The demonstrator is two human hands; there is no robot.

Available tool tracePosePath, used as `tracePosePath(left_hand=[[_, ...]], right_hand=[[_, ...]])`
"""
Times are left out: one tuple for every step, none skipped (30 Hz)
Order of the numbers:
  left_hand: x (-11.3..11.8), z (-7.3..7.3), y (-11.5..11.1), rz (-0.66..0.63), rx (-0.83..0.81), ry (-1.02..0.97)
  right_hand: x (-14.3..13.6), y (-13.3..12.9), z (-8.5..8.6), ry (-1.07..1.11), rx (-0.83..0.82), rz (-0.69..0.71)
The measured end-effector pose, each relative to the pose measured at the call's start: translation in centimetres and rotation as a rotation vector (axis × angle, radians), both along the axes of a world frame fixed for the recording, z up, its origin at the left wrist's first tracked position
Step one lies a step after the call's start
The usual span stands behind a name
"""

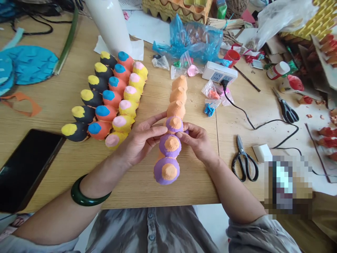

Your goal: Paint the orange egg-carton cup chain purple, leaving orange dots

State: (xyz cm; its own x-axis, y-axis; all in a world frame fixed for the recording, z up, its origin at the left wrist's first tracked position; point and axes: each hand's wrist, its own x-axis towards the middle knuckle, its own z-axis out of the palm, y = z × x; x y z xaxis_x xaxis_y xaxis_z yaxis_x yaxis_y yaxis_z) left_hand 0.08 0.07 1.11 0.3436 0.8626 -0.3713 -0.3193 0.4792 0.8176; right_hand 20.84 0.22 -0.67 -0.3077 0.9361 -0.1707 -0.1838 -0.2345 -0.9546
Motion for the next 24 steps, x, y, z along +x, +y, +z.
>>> tracePosePath(left_hand=[[0.0, 0.0, 0.0, 0.003, 0.001, 0.007], [0.0, 0.1, 0.0, 0.013, 0.003, 0.015], [0.1, 0.2, 0.0, 0.024, 0.005, 0.02], [0.1, 0.4, 0.0, 0.035, 0.008, 0.021], [0.2, 0.5, -0.1, 0.043, 0.01, 0.018], [0.3, 0.6, -0.2, 0.05, 0.014, 0.014], [0.4, 0.7, -0.2, 0.057, 0.021, 0.01], [0.4, 0.8, -0.3, 0.065, 0.03, 0.011], [0.5, 0.8, -0.3, 0.072, 0.037, 0.015], [0.5, 0.8, -0.4, 0.08, 0.043, 0.019], [0.6, 0.7, -0.4, 0.087, 0.044, 0.019], [0.6, 0.6, -0.5, 0.093, 0.037, 0.015], [0.6, 0.4, -0.5, 0.097, 0.023, 0.007], [0.7, 0.4, -0.4, 0.096, 0.004, -0.006], [0.7, 0.3, -0.4, 0.094, -0.014, -0.022], [0.7, 0.3, -0.4, 0.093, -0.03, -0.038], [0.7, 0.4, -0.3, 0.094, -0.042, -0.054], [0.7, 0.5, -0.2, 0.096, -0.05, -0.07], [0.6, 0.7, -0.1, 0.099, -0.056, -0.085], [0.5, 0.9, -0.1, 0.106, -0.062, -0.092], [0.5, 1.2, 0.0, 0.115, -0.068, -0.092], [0.4, 1.3, 0.1, 0.126, -0.075, -0.084], [0.2, 1.5, 0.2, 0.137, -0.082, -0.072], [0.1, 1.5, 0.2, 0.147, -0.087, -0.056]], right_hand=[[0.0, 0.0, 0.0, 0.008, -0.013, 0.009], [0.1, 0.0, -0.1, 0.021, -0.023, 0.02], [0.1, 0.0, -0.1, 0.035, -0.032, 0.029], [0.1, -0.1, -0.1, 0.05, -0.035, 0.034], [0.1, -0.1, 0.0, 0.062, -0.035, 0.032], [0.1, -0.2, -0.1, 0.07, -0.033, 0.022], [0.1, -0.3, -0.1, 0.073, -0.034, 0.009], [0.1, -0.3, -0.1, 0.07, -0.037, -0.002], [0.1, -0.3, -0.2, 0.06, -0.041, -0.01], [0.1, -0.3, -0.3, 0.045, -0.044, -0.014], [0.1, -0.3, -0.3, 0.023, -0.045, -0.012], [0.0, -0.2, -0.4, -0.002, -0.039, -0.01], [0.0, -0.2, -0.5, -0.026, -0.028, -0.01], [0.0, -0.1, -0.5, -0.047, -0.017, -0.013], [0.0, -0.1, -0.5, -0.059, -0.011, -0.019], [0.1, -0.1, -0.4, -0.058, -0.011, -0.025], [0.1, -0.1, -0.3, -0.043, -0.018, -0.03], [0.2, 0.0, -0.3, -0.018, -0.031, -0.037], [0.3, 0.0, -0.2, 0.011, -0.043, -0.054], [0.4, 0.0, -0.1, 0.04, -0.05, -0.081], [0.5, 0.1, 0.0, 0.064, -0.048, -0.118], [0.5, 0.2, 0.0, 0.082, -0.04, -0.156], [0.6, 0.2, 0.0, 0.092, -0.028, -0.188], [0.6, 0.3, 0.0, 0.101, -0.017, -0.208]])
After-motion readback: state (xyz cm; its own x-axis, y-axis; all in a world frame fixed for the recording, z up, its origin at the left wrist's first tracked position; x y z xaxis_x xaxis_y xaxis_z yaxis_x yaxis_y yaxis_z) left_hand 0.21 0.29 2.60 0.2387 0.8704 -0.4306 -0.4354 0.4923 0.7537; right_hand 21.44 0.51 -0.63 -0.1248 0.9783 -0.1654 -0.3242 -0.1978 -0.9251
